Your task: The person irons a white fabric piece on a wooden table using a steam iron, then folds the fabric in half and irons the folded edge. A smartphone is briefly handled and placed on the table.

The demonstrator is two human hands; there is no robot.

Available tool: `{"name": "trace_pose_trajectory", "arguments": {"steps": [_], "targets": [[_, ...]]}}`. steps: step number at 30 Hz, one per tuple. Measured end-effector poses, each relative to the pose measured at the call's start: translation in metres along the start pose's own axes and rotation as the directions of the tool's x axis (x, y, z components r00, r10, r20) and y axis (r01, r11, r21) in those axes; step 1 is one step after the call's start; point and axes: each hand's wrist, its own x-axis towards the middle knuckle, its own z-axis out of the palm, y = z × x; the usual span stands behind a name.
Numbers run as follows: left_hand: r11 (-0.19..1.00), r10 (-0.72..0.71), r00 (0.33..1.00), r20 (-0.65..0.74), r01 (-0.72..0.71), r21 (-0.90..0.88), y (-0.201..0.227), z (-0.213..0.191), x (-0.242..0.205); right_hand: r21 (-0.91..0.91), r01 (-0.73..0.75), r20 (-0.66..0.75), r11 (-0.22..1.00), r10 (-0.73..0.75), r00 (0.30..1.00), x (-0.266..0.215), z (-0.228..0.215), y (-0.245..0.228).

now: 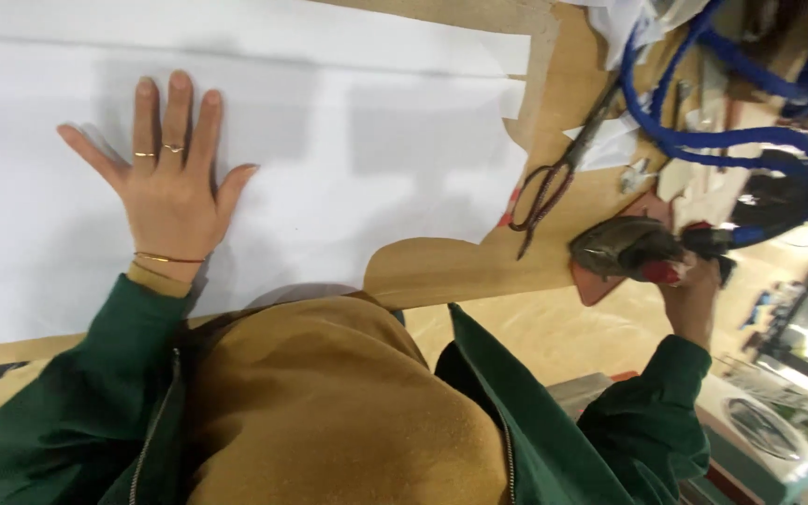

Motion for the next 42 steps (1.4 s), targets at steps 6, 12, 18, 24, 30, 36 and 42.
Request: {"name": "trace_pose_trajectory", "arguments": {"steps": [6, 12, 18, 24, 30, 36, 42], "targets": [[0.999, -0.031, 0.994, 0.107, 0.029, 0.019, 0.0, -0.002, 0.002, -0.085, 0.062, 0.061, 0.994, -0.057, 0.996, 0.021, -0.055, -0.062], [0.999, -0.029, 0.996, 0.08, 0.028, 0.025, 0.0, 0.0, 0.002, 0.148, 0.322, -0.125, 0.935, -0.305, 0.944, 0.061, -0.087, -0.21], [0.999, -0.023, 0.999, 0.047, 0.022, 0.035, 0.003, 0.001, 0.003, -0.138, 0.73, -0.297, 0.669, -0.732, 0.614, 0.133, -0.094, -0.342], [0.999, -0.047, 0.997, 0.066, 0.046, 0.023, -0.001, 0.005, 0.001, -0.319, 0.792, -0.31, 0.52, -0.847, 0.431, 0.175, -0.095, -0.392], [1.0, -0.02, 1.0, 0.013, 0.02, 0.006, -0.003, 0.005, 0.002, -0.244, 0.792, -0.33, 0.56, -0.816, 0.475, 0.196, -0.093, -0.374], [0.999, -0.031, 0.999, 0.021, 0.031, 0.024, -0.007, 0.008, 0.001, -0.31, 0.796, -0.355, 0.521, -0.84, 0.411, 0.192, -0.099, -0.376], [1.0, 0.019, 0.998, -0.067, -0.018, 0.01, -0.013, 0.008, -0.001, -0.318, 0.774, -0.425, 0.547, -0.813, 0.399, 0.179, -0.088, -0.415]]}}
